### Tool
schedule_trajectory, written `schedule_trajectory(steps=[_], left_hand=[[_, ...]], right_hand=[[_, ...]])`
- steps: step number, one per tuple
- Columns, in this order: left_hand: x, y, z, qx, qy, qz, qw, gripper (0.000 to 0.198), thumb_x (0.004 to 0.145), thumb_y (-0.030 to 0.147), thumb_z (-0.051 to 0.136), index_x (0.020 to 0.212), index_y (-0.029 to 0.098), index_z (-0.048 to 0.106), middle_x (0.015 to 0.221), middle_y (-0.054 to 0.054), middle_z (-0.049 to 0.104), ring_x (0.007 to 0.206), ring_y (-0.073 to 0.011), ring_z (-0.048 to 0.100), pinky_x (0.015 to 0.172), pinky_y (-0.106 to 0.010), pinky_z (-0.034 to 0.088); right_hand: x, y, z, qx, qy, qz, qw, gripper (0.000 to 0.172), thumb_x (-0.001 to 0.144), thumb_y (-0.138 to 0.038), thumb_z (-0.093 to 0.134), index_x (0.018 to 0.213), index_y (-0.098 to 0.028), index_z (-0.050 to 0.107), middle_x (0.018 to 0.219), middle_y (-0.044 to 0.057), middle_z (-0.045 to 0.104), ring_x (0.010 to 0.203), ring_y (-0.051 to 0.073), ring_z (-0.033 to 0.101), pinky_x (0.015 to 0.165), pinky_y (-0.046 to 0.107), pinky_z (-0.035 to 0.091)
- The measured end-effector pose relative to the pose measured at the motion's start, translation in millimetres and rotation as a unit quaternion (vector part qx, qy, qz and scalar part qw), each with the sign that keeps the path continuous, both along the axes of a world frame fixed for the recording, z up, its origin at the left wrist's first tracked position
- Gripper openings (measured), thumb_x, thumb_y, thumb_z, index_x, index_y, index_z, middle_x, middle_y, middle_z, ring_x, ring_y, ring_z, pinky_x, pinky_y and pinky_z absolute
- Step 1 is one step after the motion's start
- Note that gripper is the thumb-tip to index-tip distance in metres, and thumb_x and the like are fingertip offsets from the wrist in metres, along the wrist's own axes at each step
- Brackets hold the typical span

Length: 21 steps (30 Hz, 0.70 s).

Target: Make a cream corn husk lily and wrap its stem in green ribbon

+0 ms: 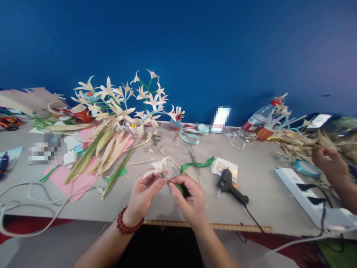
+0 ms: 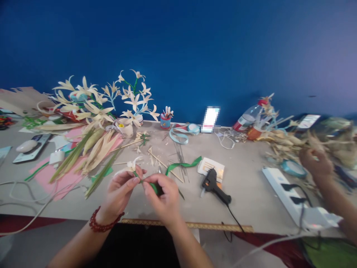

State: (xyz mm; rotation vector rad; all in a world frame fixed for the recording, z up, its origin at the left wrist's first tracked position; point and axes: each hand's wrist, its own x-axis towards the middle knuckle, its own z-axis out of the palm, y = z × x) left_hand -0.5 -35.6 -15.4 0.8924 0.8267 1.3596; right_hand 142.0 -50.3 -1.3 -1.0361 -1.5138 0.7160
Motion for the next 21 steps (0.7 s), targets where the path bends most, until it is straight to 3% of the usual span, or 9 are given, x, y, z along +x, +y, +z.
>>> schedule_trajectory(steps=[3, 6, 10, 13, 17, 21], left_hand=[[-4.3, 2.7, 4.3, 0.002, 0.002, -0.019, 1.000, 0.009, 0.073, 0.023, 0.078, 0.071, 0.017, 0.071, 0.080, -0.003, 0.065, 0.085, -0.0178, 0.061, 0.081, -0.028, 0.049], [-8.1, 6.2, 7.9, -0.007, -0.028, -0.061, 0.998, 0.011, 0.071, 0.024, 0.080, 0.070, 0.017, 0.071, 0.079, -0.003, 0.064, 0.081, -0.0164, 0.059, 0.078, -0.028, 0.048], [-9.8, 9.4, 10.9, -0.015, -0.053, -0.119, 0.991, 0.017, 0.069, 0.029, 0.082, 0.068, 0.016, 0.071, 0.075, -0.004, 0.062, 0.073, -0.0149, 0.057, 0.071, -0.028, 0.047], [-7.1, 8.2, 10.1, -0.012, -0.071, -0.127, 0.989, 0.018, 0.070, 0.029, 0.081, 0.070, 0.015, 0.071, 0.075, -0.004, 0.062, 0.073, -0.0146, 0.056, 0.071, -0.027, 0.047], [-0.1, 2.8, 4.3, -0.014, -0.070, -0.070, 0.995, 0.016, 0.071, 0.023, 0.081, 0.081, 0.018, 0.070, 0.084, -0.003, 0.065, 0.081, -0.0156, 0.059, 0.078, -0.028, 0.048], [2.6, -0.7, -0.2, -0.003, -0.036, -0.020, 0.999, 0.010, 0.074, 0.020, 0.078, 0.075, 0.019, 0.068, 0.082, -0.001, 0.064, 0.082, -0.0152, 0.060, 0.080, -0.027, 0.048]], right_hand=[[4.7, 2.5, 2.2, -0.107, 0.076, 0.058, 0.990, 0.014, 0.086, -0.028, 0.064, 0.076, -0.019, 0.066, 0.065, 0.000, 0.060, 0.055, 0.012, 0.052, 0.048, 0.022, 0.040], [6.6, 6.0, -0.4, -0.202, 0.170, 0.129, 0.956, 0.017, 0.081, -0.035, 0.070, 0.076, -0.019, 0.067, 0.059, -0.003, 0.054, 0.045, 0.007, 0.039, 0.039, 0.019, 0.030], [4.3, 7.4, -6.9, -0.261, 0.225, 0.162, 0.925, 0.023, 0.077, -0.041, 0.074, 0.074, -0.019, 0.067, 0.054, -0.006, 0.047, 0.040, 0.005, 0.029, 0.034, 0.018, 0.021], [0.8, 5.3, -6.7, -0.227, 0.214, 0.133, 0.941, 0.023, 0.078, -0.040, 0.072, 0.071, -0.019, 0.064, 0.055, -0.005, 0.049, 0.042, 0.007, 0.034, 0.037, 0.019, 0.029], [-2.6, 1.3, -0.7, -0.084, 0.089, 0.033, 0.992, 0.014, 0.084, -0.027, 0.064, 0.071, -0.020, 0.063, 0.063, -0.001, 0.060, 0.055, 0.013, 0.052, 0.054, 0.025, 0.045], [-3.1, -0.9, 0.9, 0.012, -0.011, -0.017, 1.000, 0.010, 0.085, -0.020, 0.062, 0.075, -0.021, 0.064, 0.069, 0.001, 0.066, 0.061, 0.014, 0.058, 0.061, 0.027, 0.048]])
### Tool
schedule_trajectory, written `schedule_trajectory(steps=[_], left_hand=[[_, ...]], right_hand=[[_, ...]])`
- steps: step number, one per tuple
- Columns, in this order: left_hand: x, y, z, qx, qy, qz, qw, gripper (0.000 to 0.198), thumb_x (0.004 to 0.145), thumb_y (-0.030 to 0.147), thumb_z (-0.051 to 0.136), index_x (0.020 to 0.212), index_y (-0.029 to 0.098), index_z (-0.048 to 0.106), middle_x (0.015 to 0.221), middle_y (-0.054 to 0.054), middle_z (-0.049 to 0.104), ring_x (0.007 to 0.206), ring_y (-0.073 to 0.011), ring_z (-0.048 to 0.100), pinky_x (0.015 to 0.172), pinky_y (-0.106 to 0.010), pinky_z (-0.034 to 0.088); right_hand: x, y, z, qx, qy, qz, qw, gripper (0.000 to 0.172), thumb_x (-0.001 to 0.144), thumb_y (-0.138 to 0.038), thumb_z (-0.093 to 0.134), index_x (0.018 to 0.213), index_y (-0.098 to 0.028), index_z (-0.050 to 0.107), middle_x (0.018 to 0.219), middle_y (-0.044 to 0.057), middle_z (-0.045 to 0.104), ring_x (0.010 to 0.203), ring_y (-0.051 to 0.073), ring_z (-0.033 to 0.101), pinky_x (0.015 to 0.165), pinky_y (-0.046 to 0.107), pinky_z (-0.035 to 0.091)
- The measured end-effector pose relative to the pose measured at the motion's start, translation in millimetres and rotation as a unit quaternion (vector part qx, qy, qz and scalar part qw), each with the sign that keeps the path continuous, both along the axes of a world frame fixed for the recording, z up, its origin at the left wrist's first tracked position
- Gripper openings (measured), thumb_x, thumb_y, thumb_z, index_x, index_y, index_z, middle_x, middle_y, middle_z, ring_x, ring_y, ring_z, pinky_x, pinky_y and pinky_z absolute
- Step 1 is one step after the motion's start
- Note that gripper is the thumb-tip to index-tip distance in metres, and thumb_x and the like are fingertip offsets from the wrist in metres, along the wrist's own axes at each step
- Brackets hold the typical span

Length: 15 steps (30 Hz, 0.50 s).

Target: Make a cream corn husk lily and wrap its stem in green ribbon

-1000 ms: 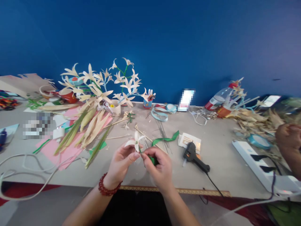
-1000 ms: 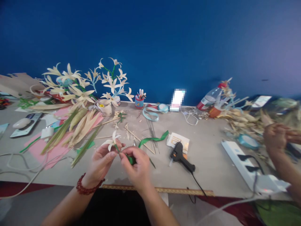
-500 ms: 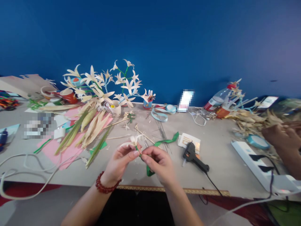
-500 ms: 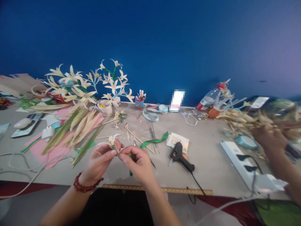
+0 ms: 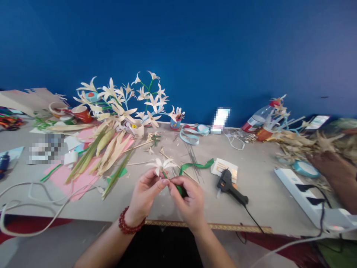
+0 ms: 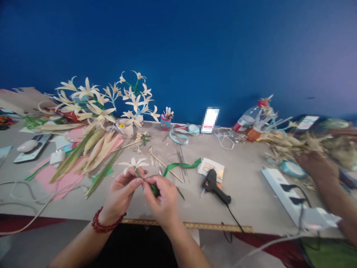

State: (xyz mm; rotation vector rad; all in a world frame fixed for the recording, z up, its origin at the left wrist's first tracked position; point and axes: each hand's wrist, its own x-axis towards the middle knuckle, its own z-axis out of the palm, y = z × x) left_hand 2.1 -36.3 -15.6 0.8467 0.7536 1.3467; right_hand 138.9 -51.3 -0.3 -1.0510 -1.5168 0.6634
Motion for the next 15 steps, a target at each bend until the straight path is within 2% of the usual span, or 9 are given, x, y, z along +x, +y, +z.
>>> schedule_trajectory(steps=[2, 4, 7, 11, 13, 15], left_hand=[[-1.7, 0.2, 0.1, 0.003, 0.019, 0.010, 1.000, 0.008, 0.076, 0.021, 0.077, 0.075, 0.019, 0.069, 0.081, -0.002, 0.064, 0.081, -0.0155, 0.059, 0.079, -0.027, 0.047], [-4.4, 1.5, 1.9, 0.005, 0.028, 0.004, 1.000, 0.009, 0.076, 0.023, 0.076, 0.074, 0.018, 0.069, 0.080, -0.003, 0.063, 0.079, -0.0157, 0.058, 0.077, -0.027, 0.046], [-8.1, 4.4, 6.4, 0.008, 0.015, -0.035, 0.999, 0.013, 0.077, 0.026, 0.075, 0.071, 0.017, 0.067, 0.077, -0.003, 0.061, 0.077, -0.0158, 0.056, 0.075, -0.028, 0.045], [-9.0, 7.8, 11.9, 0.015, -0.022, -0.102, 0.994, 0.015, 0.079, 0.029, 0.073, 0.073, 0.016, 0.067, 0.075, -0.003, 0.059, 0.072, -0.0146, 0.053, 0.070, -0.027, 0.044], [-7.9, 8.5, 12.2, 0.018, -0.031, -0.111, 0.993, 0.017, 0.078, 0.030, 0.074, 0.072, 0.016, 0.066, 0.074, -0.003, 0.059, 0.070, -0.0141, 0.052, 0.068, -0.027, 0.044], [-6.6, 8.2, 10.6, 0.014, -0.021, -0.089, 0.996, 0.015, 0.078, 0.029, 0.075, 0.075, 0.017, 0.067, 0.076, -0.003, 0.060, 0.073, -0.0145, 0.054, 0.070, -0.026, 0.045]], right_hand=[[0.4, 0.2, -0.2, -0.019, 0.014, 0.008, 1.000, 0.010, 0.085, -0.023, 0.062, 0.076, -0.020, 0.065, 0.068, 0.002, 0.065, 0.059, 0.014, 0.057, 0.058, 0.026, 0.047], [1.0, 1.3, -0.3, -0.088, 0.077, 0.047, 0.992, 0.014, 0.085, -0.029, 0.064, 0.075, -0.020, 0.064, 0.062, -0.001, 0.060, 0.052, 0.012, 0.051, 0.050, 0.023, 0.043], [1.4, 4.5, -1.6, -0.205, 0.198, 0.118, 0.951, 0.022, 0.081, -0.038, 0.069, 0.073, -0.020, 0.061, 0.054, -0.005, 0.048, 0.043, 0.008, 0.039, 0.039, 0.019, 0.032], [1.5, 9.0, -6.5, -0.284, 0.274, 0.181, 0.901, 0.028, 0.075, -0.042, 0.076, 0.072, -0.019, 0.061, 0.053, -0.007, 0.046, 0.038, 0.004, 0.028, 0.034, 0.017, 0.023], [1.5, 10.0, -8.3, -0.285, 0.275, 0.190, 0.898, 0.029, 0.075, -0.044, 0.075, 0.073, -0.019, 0.060, 0.054, -0.008, 0.046, 0.037, 0.003, 0.026, 0.034, 0.017, 0.023], [1.4, 9.3, -8.3, -0.242, 0.238, 0.157, 0.927, 0.026, 0.079, -0.041, 0.072, 0.073, -0.019, 0.060, 0.056, -0.006, 0.048, 0.039, 0.005, 0.031, 0.037, 0.018, 0.028]])
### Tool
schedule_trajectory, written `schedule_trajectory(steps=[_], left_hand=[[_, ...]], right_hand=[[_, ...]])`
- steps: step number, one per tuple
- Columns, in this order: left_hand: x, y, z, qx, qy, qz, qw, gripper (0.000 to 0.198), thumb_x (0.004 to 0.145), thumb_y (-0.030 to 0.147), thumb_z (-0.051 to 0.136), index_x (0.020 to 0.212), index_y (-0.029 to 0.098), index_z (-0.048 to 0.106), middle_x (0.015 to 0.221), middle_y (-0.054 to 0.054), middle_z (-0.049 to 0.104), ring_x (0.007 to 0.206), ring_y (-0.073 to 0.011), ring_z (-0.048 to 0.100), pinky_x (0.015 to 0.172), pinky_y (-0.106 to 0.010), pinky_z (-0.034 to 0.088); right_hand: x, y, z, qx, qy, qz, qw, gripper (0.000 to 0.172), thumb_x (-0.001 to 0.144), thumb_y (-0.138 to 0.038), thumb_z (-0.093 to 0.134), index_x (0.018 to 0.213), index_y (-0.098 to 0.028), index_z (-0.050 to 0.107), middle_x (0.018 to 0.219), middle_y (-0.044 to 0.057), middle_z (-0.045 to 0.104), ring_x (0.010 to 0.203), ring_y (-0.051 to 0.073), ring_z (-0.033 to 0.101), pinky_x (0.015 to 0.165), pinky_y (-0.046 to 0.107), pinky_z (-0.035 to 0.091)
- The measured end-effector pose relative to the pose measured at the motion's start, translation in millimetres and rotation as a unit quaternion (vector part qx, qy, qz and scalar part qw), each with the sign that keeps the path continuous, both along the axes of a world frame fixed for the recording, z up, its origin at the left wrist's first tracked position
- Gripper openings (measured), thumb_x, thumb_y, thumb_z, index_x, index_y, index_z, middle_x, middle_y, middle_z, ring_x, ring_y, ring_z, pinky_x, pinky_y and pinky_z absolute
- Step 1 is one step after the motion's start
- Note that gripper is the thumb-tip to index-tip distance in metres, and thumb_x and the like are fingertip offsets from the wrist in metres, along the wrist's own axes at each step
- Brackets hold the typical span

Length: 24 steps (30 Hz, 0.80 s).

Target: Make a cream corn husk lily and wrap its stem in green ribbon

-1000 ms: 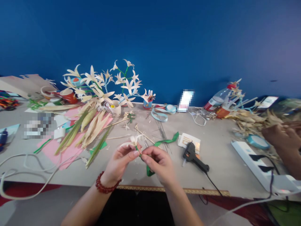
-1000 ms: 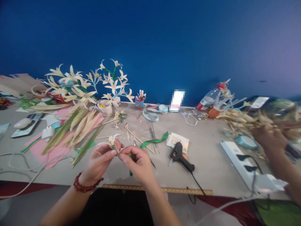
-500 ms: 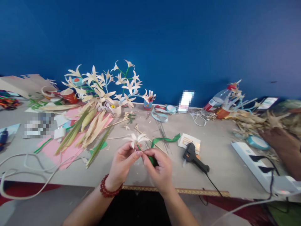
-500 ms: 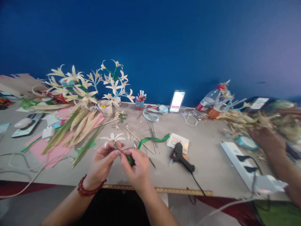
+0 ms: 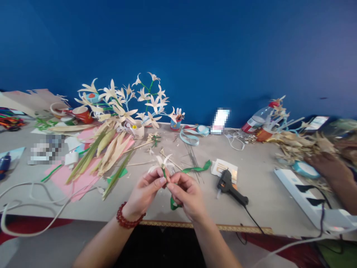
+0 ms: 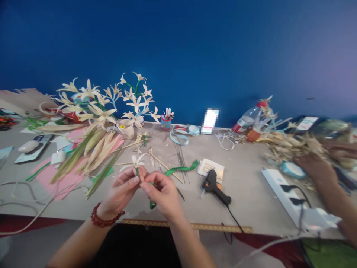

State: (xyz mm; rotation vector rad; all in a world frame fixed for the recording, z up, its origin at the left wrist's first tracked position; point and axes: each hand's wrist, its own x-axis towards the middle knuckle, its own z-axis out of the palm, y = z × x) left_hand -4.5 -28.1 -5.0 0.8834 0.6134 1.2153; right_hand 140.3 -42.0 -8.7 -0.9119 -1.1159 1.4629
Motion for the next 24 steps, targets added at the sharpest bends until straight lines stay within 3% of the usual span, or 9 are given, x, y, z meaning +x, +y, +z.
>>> schedule_trajectory(steps=[2, 4, 7, 12, 18, 21, 24], left_hand=[[1.0, -1.1, -3.0, -0.004, 0.030, 0.040, 0.999, 0.013, 0.076, 0.027, 0.076, 0.079, 0.018, 0.068, 0.081, -0.003, 0.063, 0.079, -0.0158, 0.057, 0.074, -0.027, 0.046], [1.4, -2.4, -6.3, -0.006, 0.068, 0.080, 0.994, 0.013, 0.075, 0.024, 0.078, 0.080, 0.019, 0.068, 0.083, -0.003, 0.064, 0.082, -0.0168, 0.059, 0.076, -0.027, 0.047], [0.3, -3.5, -9.9, 0.005, 0.106, 0.111, 0.988, 0.011, 0.076, 0.025, 0.077, 0.078, 0.018, 0.067, 0.082, -0.003, 0.065, 0.081, -0.0165, 0.059, 0.074, -0.026, 0.047], [-4.2, -1.8, -8.5, 0.027, 0.118, 0.094, 0.988, 0.010, 0.081, 0.025, 0.071, 0.080, 0.018, 0.065, 0.081, -0.003, 0.064, 0.077, -0.0145, 0.057, 0.072, -0.025, 0.046], [-6.2, 3.7, 1.1, 0.036, 0.066, -0.017, 0.997, 0.015, 0.085, 0.027, 0.068, 0.076, 0.016, 0.062, 0.076, -0.001, 0.058, 0.071, -0.0121, 0.051, 0.068, -0.025, 0.042], [-4.9, 5.2, 1.4, 0.035, 0.047, -0.046, 0.997, 0.018, 0.086, 0.029, 0.066, 0.075, 0.015, 0.062, 0.074, -0.001, 0.055, 0.070, -0.0116, 0.048, 0.067, -0.024, 0.041], [-4.2, 3.9, -3.3, 0.034, 0.062, -0.008, 0.997, 0.011, 0.084, 0.027, 0.069, 0.081, 0.017, 0.064, 0.080, -0.001, 0.058, 0.075, -0.0127, 0.051, 0.070, -0.025, 0.042]], right_hand=[[-0.3, -2.0, 1.6, 0.083, -0.089, -0.066, 0.990, 0.018, 0.084, -0.034, 0.068, 0.074, -0.019, 0.061, 0.060, -0.004, 0.053, 0.045, 0.007, 0.041, 0.043, 0.020, 0.035], [-0.8, -4.2, 4.1, 0.166, -0.184, -0.121, 0.961, 0.013, 0.086, -0.026, 0.065, 0.075, -0.019, 0.063, 0.064, -0.001, 0.058, 0.053, 0.010, 0.048, 0.051, 0.022, 0.040], [-1.1, -5.1, 7.0, 0.210, -0.225, -0.142, 0.941, 0.011, 0.086, -0.023, 0.063, 0.075, -0.019, 0.064, 0.064, 0.000, 0.060, 0.057, 0.012, 0.051, 0.055, 0.024, 0.042], [2.1, 1.2, 6.5, 0.049, -0.069, -0.032, 0.996, 0.019, 0.084, -0.034, 0.067, 0.074, -0.019, 0.061, 0.054, -0.005, 0.051, 0.044, 0.008, 0.043, 0.042, 0.019, 0.034], [6.1, 7.7, -0.2, -0.104, 0.059, 0.072, 0.990, 0.028, 0.074, -0.038, 0.077, 0.072, -0.017, 0.059, 0.048, -0.008, 0.046, 0.036, 0.003, 0.028, 0.033, 0.014, 0.017], [5.7, 8.5, -2.9, -0.121, 0.082, 0.096, 0.985, 0.031, 0.072, -0.039, 0.079, 0.071, -0.017, 0.057, 0.053, -0.007, 0.047, 0.037, 0.002, 0.029, 0.034, 0.014, 0.016], [3.9, 6.6, -3.1, -0.069, 0.051, 0.045, 0.995, 0.029, 0.076, -0.040, 0.076, 0.072, -0.018, 0.057, 0.053, -0.008, 0.044, 0.039, 0.003, 0.030, 0.035, 0.015, 0.021]])
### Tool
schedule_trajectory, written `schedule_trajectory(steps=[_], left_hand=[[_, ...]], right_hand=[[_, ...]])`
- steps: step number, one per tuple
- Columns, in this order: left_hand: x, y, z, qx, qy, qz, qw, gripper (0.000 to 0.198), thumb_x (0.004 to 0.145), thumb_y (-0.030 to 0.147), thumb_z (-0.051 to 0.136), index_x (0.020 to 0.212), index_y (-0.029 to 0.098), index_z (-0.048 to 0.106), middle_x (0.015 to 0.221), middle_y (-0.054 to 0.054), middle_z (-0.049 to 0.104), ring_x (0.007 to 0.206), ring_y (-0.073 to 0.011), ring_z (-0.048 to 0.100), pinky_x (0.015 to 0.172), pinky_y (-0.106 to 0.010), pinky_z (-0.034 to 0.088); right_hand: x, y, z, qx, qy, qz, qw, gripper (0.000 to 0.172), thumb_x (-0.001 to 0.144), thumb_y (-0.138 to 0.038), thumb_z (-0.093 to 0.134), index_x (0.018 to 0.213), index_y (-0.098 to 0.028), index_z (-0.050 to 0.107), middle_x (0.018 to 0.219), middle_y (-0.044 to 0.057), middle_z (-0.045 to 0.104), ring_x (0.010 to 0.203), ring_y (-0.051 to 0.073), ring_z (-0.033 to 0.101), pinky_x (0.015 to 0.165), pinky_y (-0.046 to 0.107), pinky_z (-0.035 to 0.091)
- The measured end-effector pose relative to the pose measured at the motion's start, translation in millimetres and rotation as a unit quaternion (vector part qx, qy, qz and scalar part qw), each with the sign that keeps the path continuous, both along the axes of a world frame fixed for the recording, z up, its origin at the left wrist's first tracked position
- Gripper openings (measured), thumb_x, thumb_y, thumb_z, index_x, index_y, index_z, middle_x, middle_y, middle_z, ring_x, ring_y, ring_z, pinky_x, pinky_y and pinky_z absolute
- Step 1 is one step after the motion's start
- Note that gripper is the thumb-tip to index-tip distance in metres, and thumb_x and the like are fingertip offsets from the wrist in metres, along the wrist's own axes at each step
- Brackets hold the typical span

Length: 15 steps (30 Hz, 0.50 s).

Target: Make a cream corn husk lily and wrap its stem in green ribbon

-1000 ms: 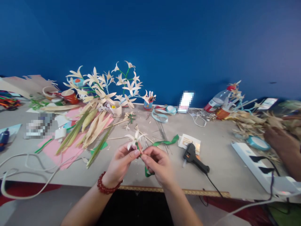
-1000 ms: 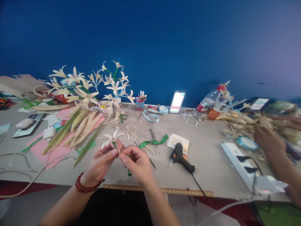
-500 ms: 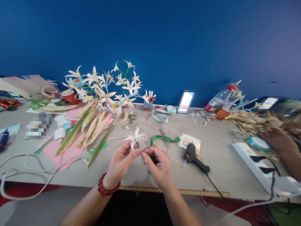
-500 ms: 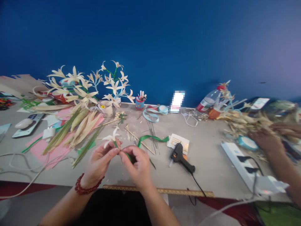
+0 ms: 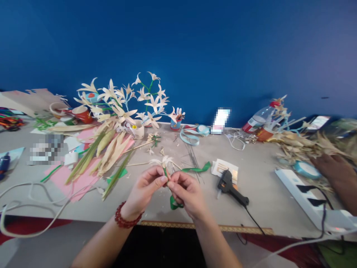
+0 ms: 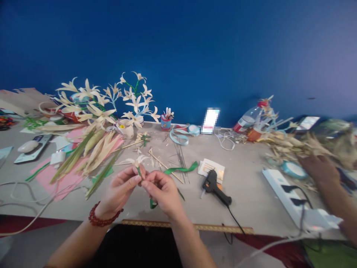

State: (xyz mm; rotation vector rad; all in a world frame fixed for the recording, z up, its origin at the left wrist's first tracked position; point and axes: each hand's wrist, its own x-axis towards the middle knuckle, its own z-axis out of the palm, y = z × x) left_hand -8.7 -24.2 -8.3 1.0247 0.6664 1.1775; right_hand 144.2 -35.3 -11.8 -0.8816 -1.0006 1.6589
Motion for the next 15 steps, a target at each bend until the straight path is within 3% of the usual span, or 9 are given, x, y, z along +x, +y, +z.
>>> schedule_trajectory(steps=[5, 11, 15], left_hand=[[-1.3, -2.6, -4.7, 0.015, 0.050, 0.063, 0.997, 0.010, 0.081, 0.023, 0.072, 0.082, 0.019, 0.063, 0.082, 0.000, 0.058, 0.080, -0.0130, 0.052, 0.076, -0.024, 0.043], [-3.0, -2.8, -0.5, 0.020, 0.066, 0.036, 0.997, 0.012, 0.087, 0.025, 0.065, 0.080, 0.017, 0.061, 0.080, 0.000, 0.057, 0.075, -0.0117, 0.051, 0.072, -0.023, 0.044], [-7.7, -2.5, -3.7, 0.058, 0.123, 0.055, 0.989, 0.012, 0.087, 0.028, 0.065, 0.082, 0.018, 0.061, 0.080, 0.000, 0.060, 0.077, -0.0132, 0.054, 0.074, -0.024, 0.045]], right_hand=[[-2.7, -5.8, 7.9, 0.136, -0.164, -0.099, 0.972, 0.024, 0.084, -0.037, 0.068, 0.072, -0.018, 0.061, 0.057, -0.004, 0.049, 0.048, 0.008, 0.042, 0.043, 0.018, 0.034], [0.0, -3.4, 11.8, 0.112, -0.121, -0.038, 0.986, 0.022, 0.083, -0.038, 0.067, 0.077, -0.019, 0.059, 0.056, -0.005, 0.050, 0.046, 0.008, 0.042, 0.043, 0.019, 0.035], [2.7, -4.2, 12.1, 0.142, -0.158, -0.047, 0.976, 0.019, 0.085, -0.034, 0.065, 0.076, -0.019, 0.059, 0.056, -0.005, 0.051, 0.048, 0.009, 0.044, 0.045, 0.019, 0.035]])
